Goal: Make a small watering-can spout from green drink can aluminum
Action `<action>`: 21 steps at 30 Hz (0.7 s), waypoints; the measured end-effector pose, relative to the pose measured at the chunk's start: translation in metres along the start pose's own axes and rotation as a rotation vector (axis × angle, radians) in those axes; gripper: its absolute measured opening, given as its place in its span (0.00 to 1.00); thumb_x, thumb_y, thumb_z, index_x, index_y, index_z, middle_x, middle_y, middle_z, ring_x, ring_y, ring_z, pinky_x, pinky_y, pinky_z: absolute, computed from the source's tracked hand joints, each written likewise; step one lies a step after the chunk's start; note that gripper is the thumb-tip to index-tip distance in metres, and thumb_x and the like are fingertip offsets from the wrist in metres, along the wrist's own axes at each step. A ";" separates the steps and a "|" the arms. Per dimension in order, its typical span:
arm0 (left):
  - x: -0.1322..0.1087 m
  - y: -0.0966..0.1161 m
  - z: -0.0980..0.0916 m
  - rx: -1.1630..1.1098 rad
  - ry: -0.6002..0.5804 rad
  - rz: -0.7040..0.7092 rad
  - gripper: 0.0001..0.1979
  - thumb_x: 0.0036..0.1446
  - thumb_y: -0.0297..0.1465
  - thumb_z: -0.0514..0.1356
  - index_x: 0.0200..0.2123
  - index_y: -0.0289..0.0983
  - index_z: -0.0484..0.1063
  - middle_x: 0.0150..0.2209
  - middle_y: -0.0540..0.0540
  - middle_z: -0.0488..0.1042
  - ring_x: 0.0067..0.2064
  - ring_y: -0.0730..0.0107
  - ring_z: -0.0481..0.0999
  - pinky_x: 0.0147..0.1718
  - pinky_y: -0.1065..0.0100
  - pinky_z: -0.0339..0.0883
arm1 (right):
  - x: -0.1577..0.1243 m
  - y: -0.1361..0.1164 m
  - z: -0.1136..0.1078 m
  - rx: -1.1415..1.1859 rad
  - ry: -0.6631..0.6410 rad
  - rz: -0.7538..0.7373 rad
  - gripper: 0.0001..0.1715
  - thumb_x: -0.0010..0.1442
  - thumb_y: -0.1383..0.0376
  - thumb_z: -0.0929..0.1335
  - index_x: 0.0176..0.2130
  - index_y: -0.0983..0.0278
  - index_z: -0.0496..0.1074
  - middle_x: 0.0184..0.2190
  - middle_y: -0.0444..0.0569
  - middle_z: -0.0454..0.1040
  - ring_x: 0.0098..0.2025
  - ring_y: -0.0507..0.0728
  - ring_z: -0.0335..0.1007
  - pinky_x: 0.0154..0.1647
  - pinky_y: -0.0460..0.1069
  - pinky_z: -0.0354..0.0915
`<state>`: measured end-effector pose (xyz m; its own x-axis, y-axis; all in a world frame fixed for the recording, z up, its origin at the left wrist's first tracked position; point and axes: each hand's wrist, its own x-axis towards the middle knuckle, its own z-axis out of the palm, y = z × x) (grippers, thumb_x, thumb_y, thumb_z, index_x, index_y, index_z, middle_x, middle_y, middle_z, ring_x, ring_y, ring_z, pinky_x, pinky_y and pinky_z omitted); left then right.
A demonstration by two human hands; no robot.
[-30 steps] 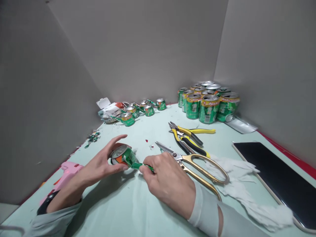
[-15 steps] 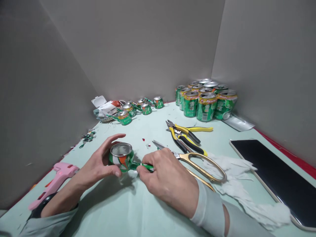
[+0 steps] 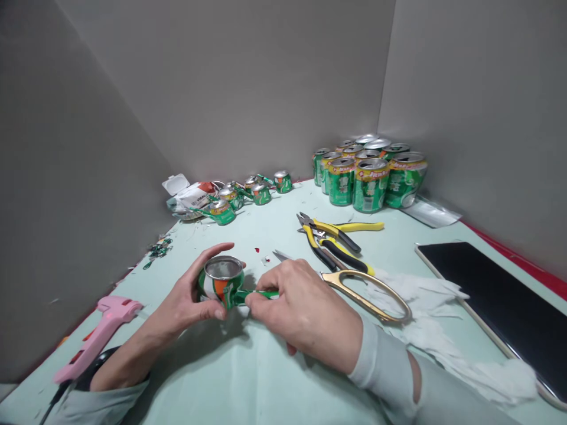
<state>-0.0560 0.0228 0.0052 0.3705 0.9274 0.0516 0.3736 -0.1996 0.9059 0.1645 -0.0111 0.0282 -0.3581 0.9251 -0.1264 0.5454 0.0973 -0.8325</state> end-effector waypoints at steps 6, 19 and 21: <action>0.002 0.000 0.001 -0.004 -0.022 -0.018 0.44 0.41 0.33 0.74 0.61 0.47 0.61 0.55 0.44 0.72 0.53 0.51 0.70 0.52 0.61 0.60 | -0.001 0.007 0.000 0.053 -0.041 0.004 0.18 0.58 0.60 0.63 0.21 0.62 0.70 0.06 0.37 0.59 0.10 0.50 0.60 0.15 0.44 0.56; -0.003 0.005 0.010 -0.495 -0.068 -0.108 0.36 0.50 0.35 0.67 0.62 0.43 0.60 0.48 0.43 0.76 0.48 0.54 0.73 0.45 0.62 0.63 | -0.001 0.002 -0.001 0.030 -0.022 0.047 0.18 0.57 0.61 0.62 0.18 0.61 0.63 0.05 0.37 0.57 0.09 0.51 0.60 0.12 0.43 0.53; -0.002 0.003 0.010 -0.507 -0.057 -0.106 0.35 0.51 0.36 0.67 0.62 0.42 0.61 0.48 0.43 0.76 0.49 0.53 0.73 0.46 0.61 0.63 | -0.002 0.002 -0.004 0.025 -0.011 0.026 0.18 0.57 0.61 0.62 0.18 0.61 0.64 0.05 0.37 0.58 0.09 0.50 0.59 0.13 0.43 0.54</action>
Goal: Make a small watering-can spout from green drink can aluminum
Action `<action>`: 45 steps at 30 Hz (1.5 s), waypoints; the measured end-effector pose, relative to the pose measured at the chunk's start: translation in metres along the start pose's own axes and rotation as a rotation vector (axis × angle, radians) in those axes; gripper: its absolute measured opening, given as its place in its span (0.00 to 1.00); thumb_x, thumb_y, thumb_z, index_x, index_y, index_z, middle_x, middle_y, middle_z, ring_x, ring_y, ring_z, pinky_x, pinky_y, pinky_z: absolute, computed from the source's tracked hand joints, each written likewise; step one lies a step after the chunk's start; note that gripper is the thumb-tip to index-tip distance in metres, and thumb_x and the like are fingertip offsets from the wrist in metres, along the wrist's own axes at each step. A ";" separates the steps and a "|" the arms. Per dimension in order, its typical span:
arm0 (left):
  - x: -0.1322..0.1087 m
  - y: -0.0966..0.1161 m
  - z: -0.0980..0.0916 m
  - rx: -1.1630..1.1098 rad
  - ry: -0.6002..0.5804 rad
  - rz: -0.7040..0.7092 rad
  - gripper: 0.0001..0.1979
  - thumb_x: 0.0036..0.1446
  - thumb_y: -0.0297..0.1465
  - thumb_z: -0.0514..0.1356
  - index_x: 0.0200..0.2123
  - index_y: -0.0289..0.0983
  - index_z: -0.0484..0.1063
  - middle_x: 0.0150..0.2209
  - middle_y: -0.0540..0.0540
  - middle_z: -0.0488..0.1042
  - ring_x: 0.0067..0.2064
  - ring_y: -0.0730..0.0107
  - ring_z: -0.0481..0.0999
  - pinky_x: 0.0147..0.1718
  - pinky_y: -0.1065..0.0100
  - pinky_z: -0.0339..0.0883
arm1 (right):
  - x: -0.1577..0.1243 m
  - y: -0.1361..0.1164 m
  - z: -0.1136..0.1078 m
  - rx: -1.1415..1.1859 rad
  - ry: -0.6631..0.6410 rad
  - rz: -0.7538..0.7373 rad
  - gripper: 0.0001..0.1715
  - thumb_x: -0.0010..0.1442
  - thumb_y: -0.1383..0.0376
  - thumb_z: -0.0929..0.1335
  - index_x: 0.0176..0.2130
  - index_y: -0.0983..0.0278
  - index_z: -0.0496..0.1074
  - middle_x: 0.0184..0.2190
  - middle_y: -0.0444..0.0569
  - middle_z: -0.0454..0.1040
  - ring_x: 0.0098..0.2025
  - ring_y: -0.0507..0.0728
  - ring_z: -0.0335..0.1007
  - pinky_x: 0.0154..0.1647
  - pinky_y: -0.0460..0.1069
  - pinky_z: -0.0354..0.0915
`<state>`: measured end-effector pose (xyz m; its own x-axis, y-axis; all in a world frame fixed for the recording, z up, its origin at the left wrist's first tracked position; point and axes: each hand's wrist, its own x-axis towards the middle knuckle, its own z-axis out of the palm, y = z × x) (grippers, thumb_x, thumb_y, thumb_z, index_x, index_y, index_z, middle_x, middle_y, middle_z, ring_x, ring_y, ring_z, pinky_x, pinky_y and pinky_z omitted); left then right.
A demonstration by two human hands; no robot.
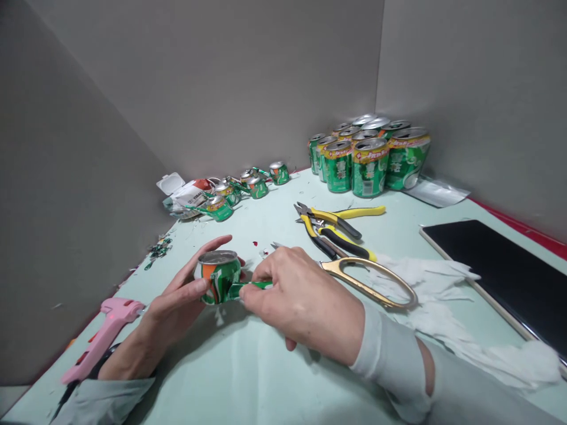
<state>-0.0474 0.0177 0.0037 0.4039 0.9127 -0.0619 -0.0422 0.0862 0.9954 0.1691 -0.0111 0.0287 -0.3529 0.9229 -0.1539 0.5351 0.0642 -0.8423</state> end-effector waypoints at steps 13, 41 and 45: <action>0.007 -0.009 -0.006 0.034 0.000 0.024 0.40 0.43 0.37 0.73 0.60 0.44 0.64 0.48 0.44 0.75 0.49 0.55 0.72 0.47 0.62 0.62 | -0.001 0.001 -0.004 0.003 0.004 -0.008 0.20 0.57 0.61 0.63 0.16 0.61 0.60 0.04 0.37 0.56 0.09 0.49 0.58 0.12 0.42 0.52; 0.000 -0.008 -0.002 0.330 0.062 0.240 0.32 0.53 0.37 0.68 0.60 0.49 0.61 0.53 0.50 0.70 0.52 0.60 0.69 0.49 0.69 0.62 | 0.002 -0.004 0.007 -0.209 0.185 -0.070 0.22 0.58 0.62 0.64 0.17 0.63 0.53 0.14 0.37 0.50 0.20 0.49 0.47 0.22 0.47 0.44; -0.001 -0.007 -0.001 0.312 0.071 0.233 0.33 0.53 0.37 0.68 0.60 0.49 0.61 0.54 0.48 0.70 0.52 0.59 0.70 0.50 0.68 0.63 | 0.001 -0.003 0.008 -0.194 0.175 -0.047 0.23 0.58 0.60 0.64 0.18 0.63 0.51 0.16 0.37 0.47 0.22 0.50 0.44 0.22 0.48 0.43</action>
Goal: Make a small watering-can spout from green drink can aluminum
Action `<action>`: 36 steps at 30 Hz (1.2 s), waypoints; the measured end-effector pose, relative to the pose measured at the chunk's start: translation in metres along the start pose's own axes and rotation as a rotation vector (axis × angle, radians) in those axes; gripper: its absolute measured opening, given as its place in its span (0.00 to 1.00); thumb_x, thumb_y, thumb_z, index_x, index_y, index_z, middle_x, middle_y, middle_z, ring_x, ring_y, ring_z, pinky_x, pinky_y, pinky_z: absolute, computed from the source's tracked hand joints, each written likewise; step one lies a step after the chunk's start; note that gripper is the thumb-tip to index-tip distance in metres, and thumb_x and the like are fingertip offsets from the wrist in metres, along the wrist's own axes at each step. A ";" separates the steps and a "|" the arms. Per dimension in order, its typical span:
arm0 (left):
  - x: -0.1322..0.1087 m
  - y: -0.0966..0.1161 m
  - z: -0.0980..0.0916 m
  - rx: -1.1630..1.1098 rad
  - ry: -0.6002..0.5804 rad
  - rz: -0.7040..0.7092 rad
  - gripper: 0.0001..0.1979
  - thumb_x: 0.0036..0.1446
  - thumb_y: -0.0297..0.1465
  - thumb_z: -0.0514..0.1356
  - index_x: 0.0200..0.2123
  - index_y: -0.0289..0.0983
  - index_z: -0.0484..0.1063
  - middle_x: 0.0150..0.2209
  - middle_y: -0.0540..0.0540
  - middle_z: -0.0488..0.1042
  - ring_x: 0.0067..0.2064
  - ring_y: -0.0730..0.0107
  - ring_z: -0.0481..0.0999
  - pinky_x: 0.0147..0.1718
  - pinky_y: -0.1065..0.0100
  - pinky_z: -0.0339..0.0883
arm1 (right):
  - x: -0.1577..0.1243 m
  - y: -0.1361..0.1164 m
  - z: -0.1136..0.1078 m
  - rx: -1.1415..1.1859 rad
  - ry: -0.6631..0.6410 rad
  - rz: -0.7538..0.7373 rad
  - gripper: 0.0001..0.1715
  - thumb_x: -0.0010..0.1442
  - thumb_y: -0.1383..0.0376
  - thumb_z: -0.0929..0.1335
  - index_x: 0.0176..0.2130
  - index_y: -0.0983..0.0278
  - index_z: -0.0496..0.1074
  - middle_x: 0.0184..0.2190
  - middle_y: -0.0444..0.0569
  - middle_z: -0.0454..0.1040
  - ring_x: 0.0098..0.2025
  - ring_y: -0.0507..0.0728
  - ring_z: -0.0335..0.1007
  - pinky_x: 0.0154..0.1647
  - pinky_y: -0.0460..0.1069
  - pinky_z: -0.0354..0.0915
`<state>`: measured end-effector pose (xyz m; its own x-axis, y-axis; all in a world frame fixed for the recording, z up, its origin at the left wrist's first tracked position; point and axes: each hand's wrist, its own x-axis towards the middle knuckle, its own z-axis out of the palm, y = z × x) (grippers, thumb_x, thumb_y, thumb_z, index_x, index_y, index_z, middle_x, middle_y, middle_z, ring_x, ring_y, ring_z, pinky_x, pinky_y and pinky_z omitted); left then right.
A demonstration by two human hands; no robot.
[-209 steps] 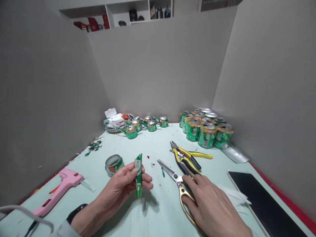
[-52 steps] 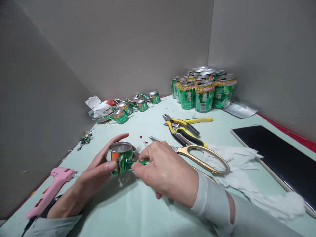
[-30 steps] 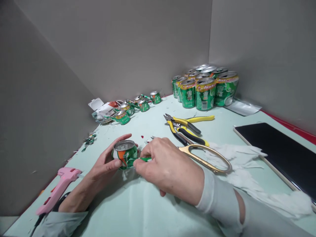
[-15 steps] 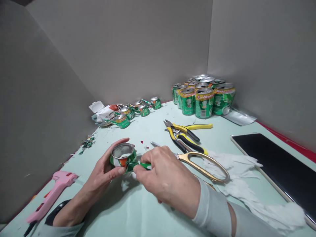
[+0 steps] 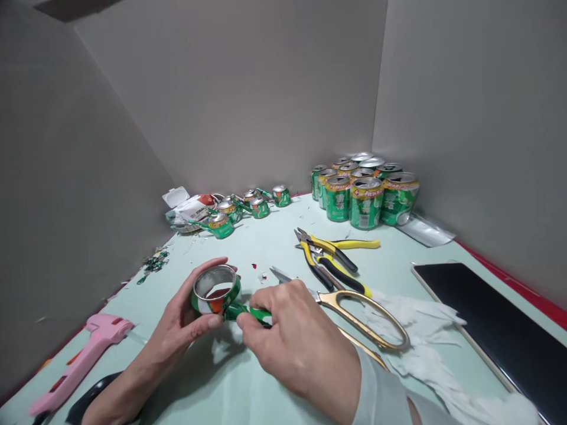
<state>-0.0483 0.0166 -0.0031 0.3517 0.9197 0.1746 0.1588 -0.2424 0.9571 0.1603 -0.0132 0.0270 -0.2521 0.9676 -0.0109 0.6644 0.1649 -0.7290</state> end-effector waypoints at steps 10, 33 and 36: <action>0.000 -0.001 -0.001 0.004 0.018 0.019 0.32 0.52 0.36 0.69 0.58 0.49 0.62 0.57 0.47 0.69 0.57 0.56 0.69 0.51 0.67 0.65 | -0.003 0.000 0.000 0.016 0.061 -0.061 0.25 0.58 0.62 0.65 0.17 0.62 0.49 0.14 0.37 0.45 0.21 0.50 0.40 0.22 0.49 0.41; 0.017 -0.022 -0.016 0.349 0.185 -0.003 0.27 0.49 0.35 0.68 0.51 0.41 0.64 0.55 0.40 0.71 0.55 0.51 0.71 0.54 0.55 0.61 | -0.003 -0.001 -0.010 0.089 0.179 -0.144 0.23 0.66 0.60 0.62 0.21 0.62 0.63 0.15 0.38 0.64 0.20 0.48 0.58 0.25 0.44 0.52; 0.019 -0.031 -0.024 0.453 0.194 -0.035 0.27 0.48 0.33 0.68 0.52 0.39 0.68 0.53 0.39 0.73 0.56 0.47 0.71 0.55 0.51 0.61 | -0.003 0.002 -0.007 0.044 0.236 -0.206 0.23 0.67 0.60 0.61 0.21 0.62 0.60 0.16 0.38 0.63 0.21 0.49 0.59 0.27 0.46 0.52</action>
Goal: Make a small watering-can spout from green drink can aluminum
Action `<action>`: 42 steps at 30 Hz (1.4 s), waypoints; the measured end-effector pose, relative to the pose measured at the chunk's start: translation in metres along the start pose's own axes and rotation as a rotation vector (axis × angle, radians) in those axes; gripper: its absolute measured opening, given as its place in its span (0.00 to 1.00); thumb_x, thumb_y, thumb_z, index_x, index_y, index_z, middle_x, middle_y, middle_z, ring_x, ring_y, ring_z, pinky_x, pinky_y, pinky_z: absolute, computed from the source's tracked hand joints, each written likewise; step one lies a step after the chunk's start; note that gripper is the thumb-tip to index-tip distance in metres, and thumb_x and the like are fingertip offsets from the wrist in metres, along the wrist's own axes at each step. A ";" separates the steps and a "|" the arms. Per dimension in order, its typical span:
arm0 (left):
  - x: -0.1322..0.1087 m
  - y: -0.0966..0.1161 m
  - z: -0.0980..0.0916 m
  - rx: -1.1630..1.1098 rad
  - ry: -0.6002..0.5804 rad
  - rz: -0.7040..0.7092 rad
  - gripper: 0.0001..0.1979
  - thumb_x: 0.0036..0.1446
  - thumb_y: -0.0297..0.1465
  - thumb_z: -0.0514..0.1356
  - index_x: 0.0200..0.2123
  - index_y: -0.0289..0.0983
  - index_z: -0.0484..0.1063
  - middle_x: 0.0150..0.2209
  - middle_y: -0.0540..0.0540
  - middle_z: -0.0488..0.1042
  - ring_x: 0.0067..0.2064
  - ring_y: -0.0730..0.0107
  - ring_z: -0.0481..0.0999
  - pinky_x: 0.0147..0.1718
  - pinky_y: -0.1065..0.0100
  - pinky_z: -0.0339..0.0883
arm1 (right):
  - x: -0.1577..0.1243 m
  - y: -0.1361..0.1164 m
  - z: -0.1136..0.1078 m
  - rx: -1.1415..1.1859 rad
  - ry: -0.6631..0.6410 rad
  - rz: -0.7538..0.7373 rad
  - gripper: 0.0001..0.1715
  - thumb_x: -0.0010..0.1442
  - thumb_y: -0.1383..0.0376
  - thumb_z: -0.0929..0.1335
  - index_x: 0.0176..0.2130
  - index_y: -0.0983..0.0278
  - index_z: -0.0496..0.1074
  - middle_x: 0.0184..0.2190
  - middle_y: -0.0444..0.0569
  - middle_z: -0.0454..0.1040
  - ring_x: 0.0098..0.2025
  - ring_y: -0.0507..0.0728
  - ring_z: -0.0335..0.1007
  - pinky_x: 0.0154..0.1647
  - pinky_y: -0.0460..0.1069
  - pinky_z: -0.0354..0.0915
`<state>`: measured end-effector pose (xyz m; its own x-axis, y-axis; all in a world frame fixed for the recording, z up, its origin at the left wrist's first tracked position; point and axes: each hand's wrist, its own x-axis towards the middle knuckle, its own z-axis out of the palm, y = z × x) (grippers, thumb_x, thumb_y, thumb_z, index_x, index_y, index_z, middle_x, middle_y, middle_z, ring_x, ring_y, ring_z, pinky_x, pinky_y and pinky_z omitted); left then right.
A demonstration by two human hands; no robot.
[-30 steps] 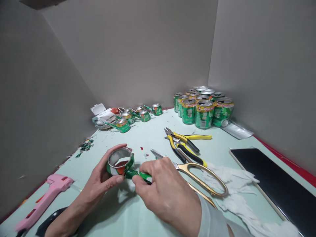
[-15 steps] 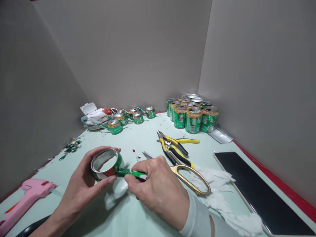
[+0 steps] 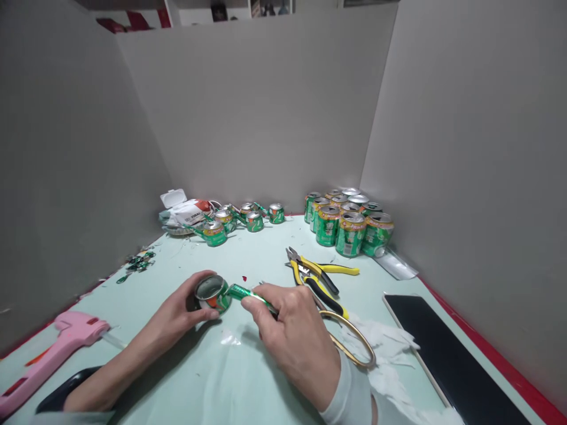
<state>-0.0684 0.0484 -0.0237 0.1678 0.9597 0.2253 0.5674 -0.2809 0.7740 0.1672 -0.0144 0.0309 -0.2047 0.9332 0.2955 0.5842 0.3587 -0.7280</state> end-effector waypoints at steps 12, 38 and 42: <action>-0.029 0.048 0.005 0.244 -0.014 0.634 0.15 0.60 0.31 0.62 0.51 0.45 0.72 0.49 0.42 0.76 0.62 0.52 0.64 0.60 0.53 0.55 | -0.007 0.009 0.020 -0.229 -0.057 -0.172 0.21 0.70 0.60 0.61 0.26 0.62 0.68 0.19 0.40 0.67 0.22 0.51 0.62 0.28 0.48 0.50; -0.038 0.056 0.005 -0.105 -0.188 0.520 0.07 0.62 0.32 0.61 0.32 0.40 0.77 0.28 0.49 0.77 0.32 0.64 0.73 0.42 0.60 0.64 | -0.016 0.000 0.018 0.217 0.085 -0.194 0.08 0.60 0.68 0.69 0.28 0.62 0.70 0.18 0.36 0.68 0.20 0.48 0.65 0.29 0.44 0.60; -0.042 0.055 0.008 -0.063 -0.127 0.610 0.05 0.60 0.24 0.61 0.33 0.38 0.75 0.29 0.49 0.76 0.32 0.66 0.73 0.40 0.62 0.64 | -0.017 0.001 0.020 0.297 0.037 -0.136 0.10 0.61 0.67 0.68 0.27 0.62 0.67 0.17 0.37 0.68 0.18 0.48 0.65 0.23 0.43 0.59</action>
<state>-0.0373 -0.0075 0.0047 0.5430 0.6179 0.5687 0.2914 -0.7737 0.5625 0.1557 -0.0292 0.0134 -0.2328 0.8768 0.4207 0.2980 0.4760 -0.8274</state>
